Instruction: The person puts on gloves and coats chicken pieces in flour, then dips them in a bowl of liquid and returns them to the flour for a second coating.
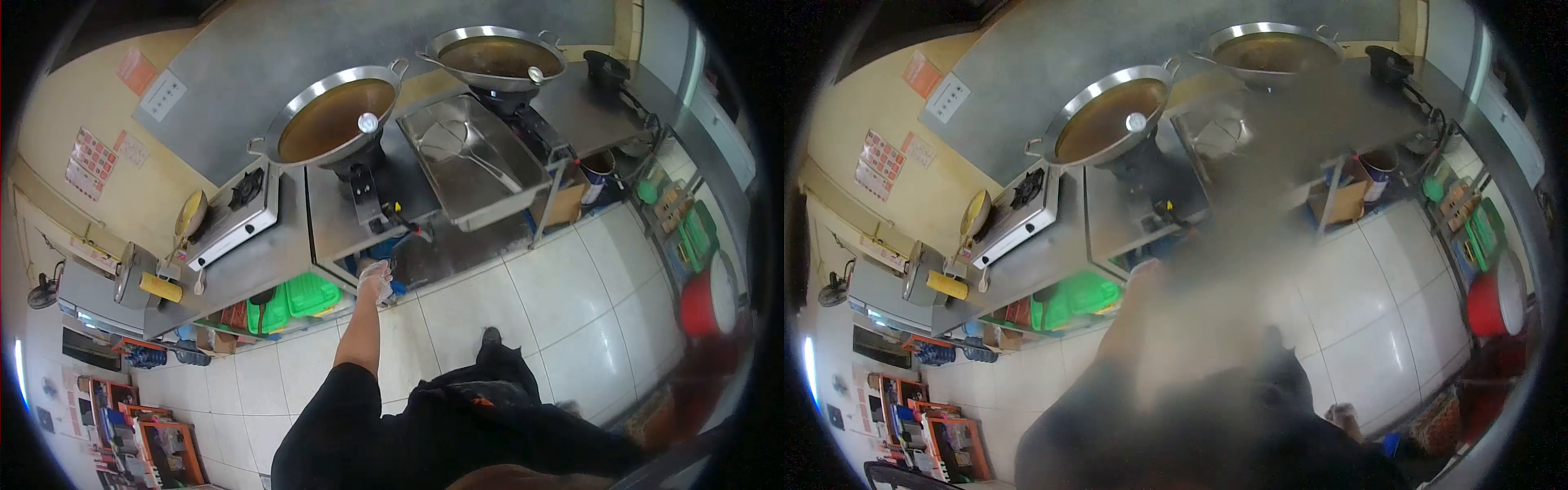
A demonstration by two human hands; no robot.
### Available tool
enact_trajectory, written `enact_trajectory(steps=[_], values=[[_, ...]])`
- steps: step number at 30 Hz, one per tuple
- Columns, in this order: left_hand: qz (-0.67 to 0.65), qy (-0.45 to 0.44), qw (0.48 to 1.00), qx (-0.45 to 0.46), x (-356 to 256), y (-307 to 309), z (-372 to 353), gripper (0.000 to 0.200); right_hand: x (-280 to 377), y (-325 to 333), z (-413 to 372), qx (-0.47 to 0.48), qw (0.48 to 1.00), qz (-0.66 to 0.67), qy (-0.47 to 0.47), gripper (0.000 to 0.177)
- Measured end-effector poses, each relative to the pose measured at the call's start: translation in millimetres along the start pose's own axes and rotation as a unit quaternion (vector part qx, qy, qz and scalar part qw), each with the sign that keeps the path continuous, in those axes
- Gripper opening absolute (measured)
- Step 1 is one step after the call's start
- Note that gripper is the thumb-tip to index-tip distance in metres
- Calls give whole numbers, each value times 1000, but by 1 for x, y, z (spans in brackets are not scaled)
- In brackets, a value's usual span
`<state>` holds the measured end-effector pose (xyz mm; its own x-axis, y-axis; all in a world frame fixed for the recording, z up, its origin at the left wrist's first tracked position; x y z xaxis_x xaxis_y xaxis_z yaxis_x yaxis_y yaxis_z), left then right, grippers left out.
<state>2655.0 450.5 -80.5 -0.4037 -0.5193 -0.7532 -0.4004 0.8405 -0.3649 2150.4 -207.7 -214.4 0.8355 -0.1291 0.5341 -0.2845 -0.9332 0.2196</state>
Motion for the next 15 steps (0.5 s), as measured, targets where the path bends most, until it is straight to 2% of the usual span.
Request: enact_trajectory(steps=[1,3,4,5,6,7,8,9,11,12,13,15], values=[[0,-2,1000,-4,2,-4,36,20,49,-7,18,0,1000,23,-1,20],[100,-248,963,19,-2,-11,82,24,143,-16,52,-3,999,47,13,21],[18,-40,994,-103,-23,-39,70,26,178,-13,83,5,992,-47,114,20],[15,-39,993,-107,-33,-50,68,26,207,-12,111,14,967,-138,215,19],[12,-48,995,-82,-41,-56,72,28,243,-16,113,15,966,-142,214,19],[8,-57,997,-56,-49,-63,74,29,282,-16,112,-1,984,-60,167,18],[84,-43,992,-87,-62,-71,64,28,311,-16,114,-18,992,24,120,18],[83,-43,992,-88,-67,-72,78,28,331,-18,117,-18,992,22,120,18],[168,22,969,-183,-65,-55,109,28,364,-20,118,30,971,101,216,17],[214,24,955,-202,-77,-64,102,27,339,-11,168,50,964,122,230,16],[214,24,956,-198,-75,-62,101,27,342,-13,168,46,964,124,231,16],[236,-60,952,-184,-73,-58,102,33,359,-18,155,22,983,-35,177,17]])
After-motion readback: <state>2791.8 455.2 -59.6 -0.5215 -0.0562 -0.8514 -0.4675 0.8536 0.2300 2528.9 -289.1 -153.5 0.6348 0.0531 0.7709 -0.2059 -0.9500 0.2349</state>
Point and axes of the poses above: each hand's wrist, its own z-axis towards the middle knuckle, its own y-axis out of the back of the hand, x = y × z, the point moved 3 cm from there along z, towards the middle knuckle, and after that the axes turned 7 degrees about -x, right-handed, at the moved point
